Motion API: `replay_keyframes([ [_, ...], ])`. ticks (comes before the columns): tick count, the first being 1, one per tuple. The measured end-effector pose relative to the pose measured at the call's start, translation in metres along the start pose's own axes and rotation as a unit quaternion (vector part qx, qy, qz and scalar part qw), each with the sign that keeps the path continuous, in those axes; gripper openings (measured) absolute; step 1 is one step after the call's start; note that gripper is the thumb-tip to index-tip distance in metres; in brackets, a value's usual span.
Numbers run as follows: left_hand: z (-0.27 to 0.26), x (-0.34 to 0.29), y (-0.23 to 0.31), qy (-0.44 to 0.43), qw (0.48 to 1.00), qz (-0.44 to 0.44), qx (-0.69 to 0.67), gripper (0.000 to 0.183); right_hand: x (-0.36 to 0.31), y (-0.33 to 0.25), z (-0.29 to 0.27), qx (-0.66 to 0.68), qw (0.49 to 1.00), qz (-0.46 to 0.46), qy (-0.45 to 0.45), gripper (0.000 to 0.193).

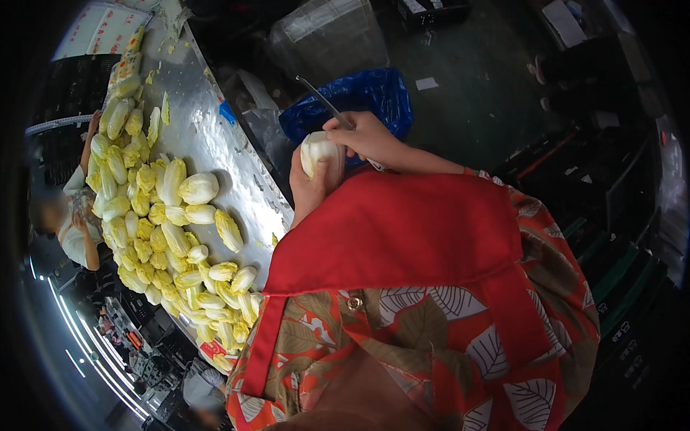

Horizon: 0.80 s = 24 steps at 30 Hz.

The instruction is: The person repeatedly picks up napa cabbage from a metal table, uses a knife to trim the base, and places the trimmed pieces into a blue bag. The process is continuous and repetitive throughout the clip.

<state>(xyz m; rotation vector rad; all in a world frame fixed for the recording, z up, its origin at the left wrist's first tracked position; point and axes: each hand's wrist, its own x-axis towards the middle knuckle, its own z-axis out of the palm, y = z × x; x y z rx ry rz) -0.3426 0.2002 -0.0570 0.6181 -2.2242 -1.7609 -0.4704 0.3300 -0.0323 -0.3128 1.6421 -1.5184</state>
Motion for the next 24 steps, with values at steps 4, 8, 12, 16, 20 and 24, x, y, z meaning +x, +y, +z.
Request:
replay_keyframes([
  [4, -0.002, 0.000, -0.014, 0.011, 0.983, -0.097, -0.154, 0.044, 0.001, 0.015, 0.006, -0.083, 0.988, -0.128, 0.023, 0.030],
  [8, -0.003, 0.006, -0.012, 0.010, 0.962, -0.163, -0.217, 0.039, -0.003, 0.019, 0.009, -0.216, 0.957, -0.192, -0.006, 0.030],
  [12, -0.011, 0.011, -0.017, 0.038, 0.977, -0.141, -0.156, 0.041, -0.007, 0.006, 0.002, -0.131, 0.980, -0.117, -0.093, 0.030],
  [16, -0.028, 0.030, -0.026, 0.117, 0.958, -0.122, -0.231, 0.046, -0.013, 0.002, -0.027, 0.015, 1.000, -0.017, 0.007, 0.025],
  [20, -0.053, 0.029, -0.014, 0.082, 0.942, -0.115, -0.303, 0.044, 0.002, 0.010, -0.051, 0.048, 0.995, -0.016, 0.091, 0.028],
  [24, -0.043, 0.025, -0.005, 0.077, 0.937, -0.148, -0.307, 0.046, 0.028, 0.027, -0.041, -0.063, 0.984, -0.106, 0.132, 0.059],
])
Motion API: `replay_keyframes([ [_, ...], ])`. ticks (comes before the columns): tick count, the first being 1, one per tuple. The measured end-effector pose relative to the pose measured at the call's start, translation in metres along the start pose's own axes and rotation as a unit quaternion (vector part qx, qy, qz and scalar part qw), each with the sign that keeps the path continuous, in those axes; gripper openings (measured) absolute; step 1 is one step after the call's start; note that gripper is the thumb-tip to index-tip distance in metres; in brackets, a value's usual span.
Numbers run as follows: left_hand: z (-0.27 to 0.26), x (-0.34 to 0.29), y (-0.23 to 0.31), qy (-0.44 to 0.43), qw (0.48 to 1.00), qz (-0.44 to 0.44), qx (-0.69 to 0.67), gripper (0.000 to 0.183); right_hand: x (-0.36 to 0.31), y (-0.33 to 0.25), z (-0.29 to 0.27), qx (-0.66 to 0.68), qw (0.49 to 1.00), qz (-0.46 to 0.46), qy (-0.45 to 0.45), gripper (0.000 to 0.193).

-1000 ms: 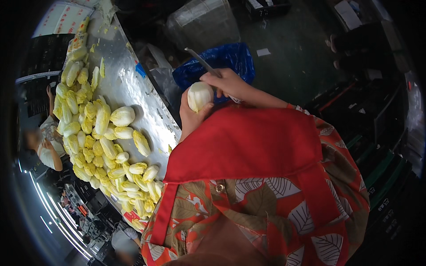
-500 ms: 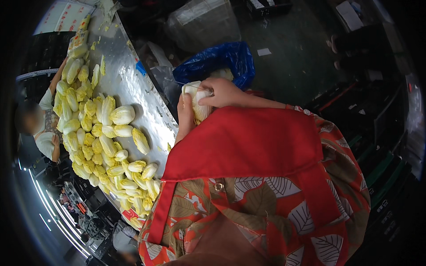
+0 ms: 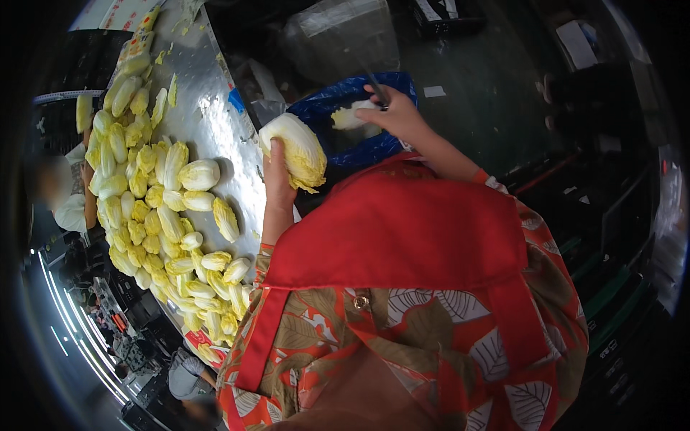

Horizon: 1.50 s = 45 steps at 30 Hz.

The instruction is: The person repeatedly picks up napa cabbage from a metal table, uses a knife to trim the base, and places the trimmed pieces into a blue bag. The process is continuous and repetitive throughout the clip.

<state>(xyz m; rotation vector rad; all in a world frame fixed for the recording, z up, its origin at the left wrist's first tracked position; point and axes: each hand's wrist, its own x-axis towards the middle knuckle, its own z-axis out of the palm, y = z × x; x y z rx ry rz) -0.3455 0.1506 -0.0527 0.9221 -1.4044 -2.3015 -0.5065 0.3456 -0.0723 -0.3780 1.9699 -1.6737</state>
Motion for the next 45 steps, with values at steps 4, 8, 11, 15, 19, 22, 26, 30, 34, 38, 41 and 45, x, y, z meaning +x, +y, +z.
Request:
replay_keyframes([
  [4, 0.011, -0.003, -0.012, -0.041, 0.999, -0.033, -0.015, 0.050, -0.014, -0.040, 0.025, 0.069, 0.983, 0.097, -0.143, 0.064],
  [8, 0.032, -0.018, -0.001, -0.104, 0.993, -0.031, -0.046, 0.052, -0.026, -0.027, 0.044, 0.029, 0.977, -0.018, -0.208, 0.073],
  [11, 0.023, -0.011, -0.008, -0.060, 0.996, -0.061, -0.007, 0.058, -0.028, -0.035, 0.043, 0.077, 0.968, 0.019, -0.238, 0.079],
  [15, 0.023, 0.000, -0.013, -0.036, 0.996, -0.071, -0.033, 0.066, -0.025, -0.030, 0.043, 0.070, 0.971, 0.005, -0.229, 0.080],
  [19, 0.025, 0.001, -0.014, -0.033, 0.996, -0.070, -0.032, 0.069, -0.022, -0.021, 0.038, 0.083, 0.968, 0.034, -0.234, 0.081],
  [22, 0.030, -0.004, -0.007, -0.048, 0.993, -0.095, -0.054, 0.070, -0.019, -0.015, 0.037, 0.101, 0.964, 0.044, -0.244, 0.079],
  [26, 0.030, -0.002, -0.010, -0.048, 0.991, -0.105, -0.061, 0.071, -0.024, -0.041, 0.030, 0.130, 0.948, 0.163, -0.241, 0.072],
  [30, 0.041, -0.009, -0.002, -0.027, 0.993, -0.116, -0.024, 0.068, -0.022, -0.035, 0.028, 0.202, 0.947, 0.109, -0.226, 0.064],
  [34, 0.034, -0.009, -0.006, -0.075, 0.982, 0.015, 0.171, 0.064, -0.023, -0.032, 0.025, 0.208, 0.951, 0.098, -0.206, 0.060],
  [38, 0.048, -0.023, 0.008, -0.081, 0.947, 0.104, 0.294, 0.068, -0.025, -0.043, 0.023, 0.173, 0.960, 0.087, -0.200, 0.055],
  [41, 0.051, -0.024, 0.012, -0.101, 0.961, 0.081, 0.244, 0.088, -0.022, -0.043, 0.024, 0.158, 0.960, 0.096, -0.212, 0.054],
  [45, 0.054, -0.026, 0.015, -0.105, 0.952, 0.110, 0.266, 0.089, -0.024, -0.047, 0.023, 0.150, 0.961, 0.101, -0.210, 0.056],
])
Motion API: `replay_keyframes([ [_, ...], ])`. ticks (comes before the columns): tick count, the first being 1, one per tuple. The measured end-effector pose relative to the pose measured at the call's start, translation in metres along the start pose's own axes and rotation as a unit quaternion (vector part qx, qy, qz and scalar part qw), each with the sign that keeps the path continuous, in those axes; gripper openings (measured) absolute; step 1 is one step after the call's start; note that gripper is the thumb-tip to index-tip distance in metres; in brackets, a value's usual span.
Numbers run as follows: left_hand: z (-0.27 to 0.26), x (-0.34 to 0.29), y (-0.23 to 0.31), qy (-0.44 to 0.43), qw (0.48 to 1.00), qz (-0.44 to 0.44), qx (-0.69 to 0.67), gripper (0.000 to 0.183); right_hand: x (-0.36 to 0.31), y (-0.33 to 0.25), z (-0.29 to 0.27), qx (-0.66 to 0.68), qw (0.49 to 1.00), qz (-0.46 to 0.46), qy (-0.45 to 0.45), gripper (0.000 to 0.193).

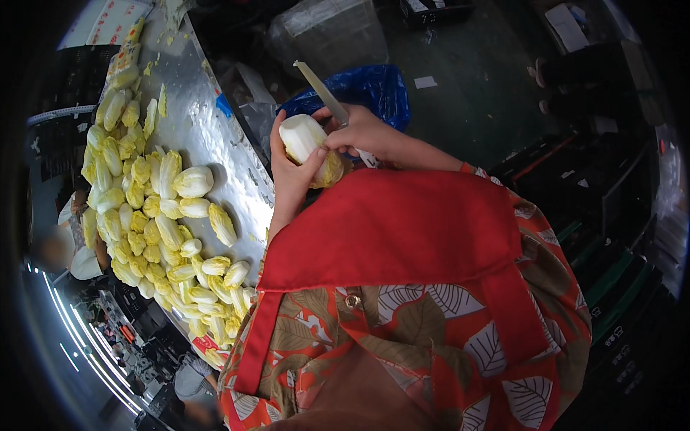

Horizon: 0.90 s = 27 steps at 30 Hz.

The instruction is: The person repeatedly picks up napa cabbage from a metal table, uses a knife to trim the base, and places the trimmed pieces into a blue bag. The process is continuous and repetitive throughout the clip.

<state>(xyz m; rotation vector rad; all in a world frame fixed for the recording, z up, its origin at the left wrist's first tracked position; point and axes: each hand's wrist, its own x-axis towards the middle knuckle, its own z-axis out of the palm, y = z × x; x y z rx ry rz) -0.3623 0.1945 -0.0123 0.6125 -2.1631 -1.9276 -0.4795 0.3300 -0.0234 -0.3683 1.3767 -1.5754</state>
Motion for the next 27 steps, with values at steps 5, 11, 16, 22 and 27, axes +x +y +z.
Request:
replay_keyframes([
  [5, -0.002, 0.000, -0.003, 0.015, 0.999, 0.036, 0.027, 0.089, -0.002, -0.003, -0.002, -0.071, 0.996, 0.011, 0.042, 0.052],
  [11, -0.006, 0.003, -0.005, -0.029, 0.997, 0.054, 0.047, 0.091, 0.013, 0.030, 0.002, -0.143, 0.976, -0.121, 0.112, 0.040],
  [16, -0.002, 0.007, -0.014, -0.056, 0.998, 0.009, -0.028, 0.097, 0.016, 0.030, 0.005, -0.132, 0.976, -0.108, 0.134, 0.028],
  [22, 0.015, 0.010, -0.007, -0.006, 0.996, 0.011, 0.088, 0.095, 0.017, 0.027, 0.001, -0.205, 0.944, -0.153, 0.210, 0.024],
  [27, 0.021, 0.014, -0.031, 0.069, 0.997, 0.022, -0.023, 0.084, 0.018, 0.031, -0.004, -0.224, 0.923, -0.179, 0.255, 0.023],
])
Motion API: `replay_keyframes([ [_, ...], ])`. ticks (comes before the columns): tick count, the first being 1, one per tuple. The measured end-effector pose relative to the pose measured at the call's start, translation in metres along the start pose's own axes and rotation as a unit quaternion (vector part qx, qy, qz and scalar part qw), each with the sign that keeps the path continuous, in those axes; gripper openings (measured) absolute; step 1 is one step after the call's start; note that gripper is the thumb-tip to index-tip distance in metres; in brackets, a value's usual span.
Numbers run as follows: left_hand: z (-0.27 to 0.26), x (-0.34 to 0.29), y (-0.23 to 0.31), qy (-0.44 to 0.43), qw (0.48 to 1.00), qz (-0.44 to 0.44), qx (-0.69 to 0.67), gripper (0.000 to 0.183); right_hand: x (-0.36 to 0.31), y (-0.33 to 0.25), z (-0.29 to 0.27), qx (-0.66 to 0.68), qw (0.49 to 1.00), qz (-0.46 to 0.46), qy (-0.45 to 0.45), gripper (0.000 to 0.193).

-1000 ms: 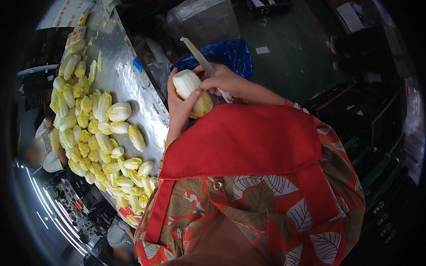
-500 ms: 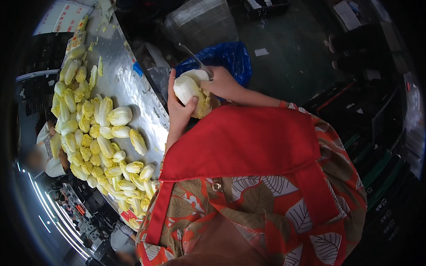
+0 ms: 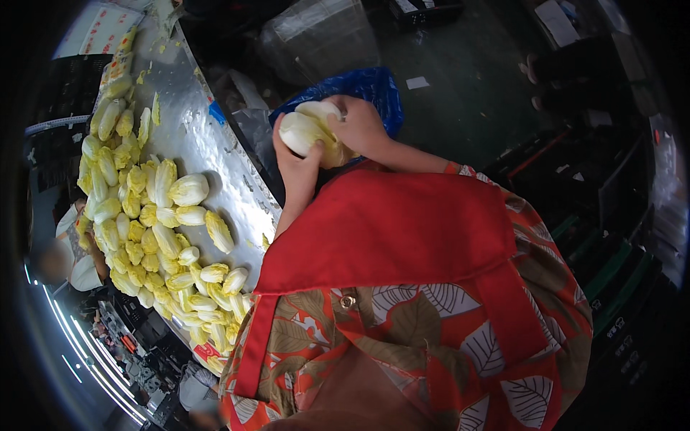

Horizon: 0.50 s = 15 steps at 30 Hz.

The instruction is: The person repeatedly picks up napa cabbage from a metal table, uses a knife to trim the base, and places the trimmed pieces into a blue bag. The process is continuous and repetitive throughout the clip.

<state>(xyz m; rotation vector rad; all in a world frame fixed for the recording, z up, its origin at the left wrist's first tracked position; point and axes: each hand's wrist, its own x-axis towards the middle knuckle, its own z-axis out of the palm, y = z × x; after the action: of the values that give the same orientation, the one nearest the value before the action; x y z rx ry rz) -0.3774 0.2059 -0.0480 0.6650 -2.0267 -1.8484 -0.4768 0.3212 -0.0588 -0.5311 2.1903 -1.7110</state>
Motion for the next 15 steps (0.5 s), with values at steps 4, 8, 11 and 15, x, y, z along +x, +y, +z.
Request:
replay_keyframes([
  [4, -0.014, 0.008, -0.008, 0.081, 0.969, -0.013, -0.234, 0.073, 0.014, 0.022, -0.009, 0.056, 0.994, 0.027, 0.090, 0.021],
  [8, -0.048, 0.019, -0.003, 0.086, 0.949, 0.000, -0.303, 0.072, 0.022, 0.050, -0.022, 0.156, 0.968, 0.119, 0.155, 0.019],
  [11, -0.071, 0.020, -0.002, 0.054, 0.920, -0.069, -0.383, 0.068, 0.030, 0.071, -0.030, 0.116, 0.977, 0.124, 0.131, 0.030],
  [15, -0.061, 0.019, -0.003, 0.003, 0.921, -0.102, -0.377, 0.065, 0.039, 0.103, -0.010, -0.138, 0.988, 0.021, 0.069, 0.058],
])
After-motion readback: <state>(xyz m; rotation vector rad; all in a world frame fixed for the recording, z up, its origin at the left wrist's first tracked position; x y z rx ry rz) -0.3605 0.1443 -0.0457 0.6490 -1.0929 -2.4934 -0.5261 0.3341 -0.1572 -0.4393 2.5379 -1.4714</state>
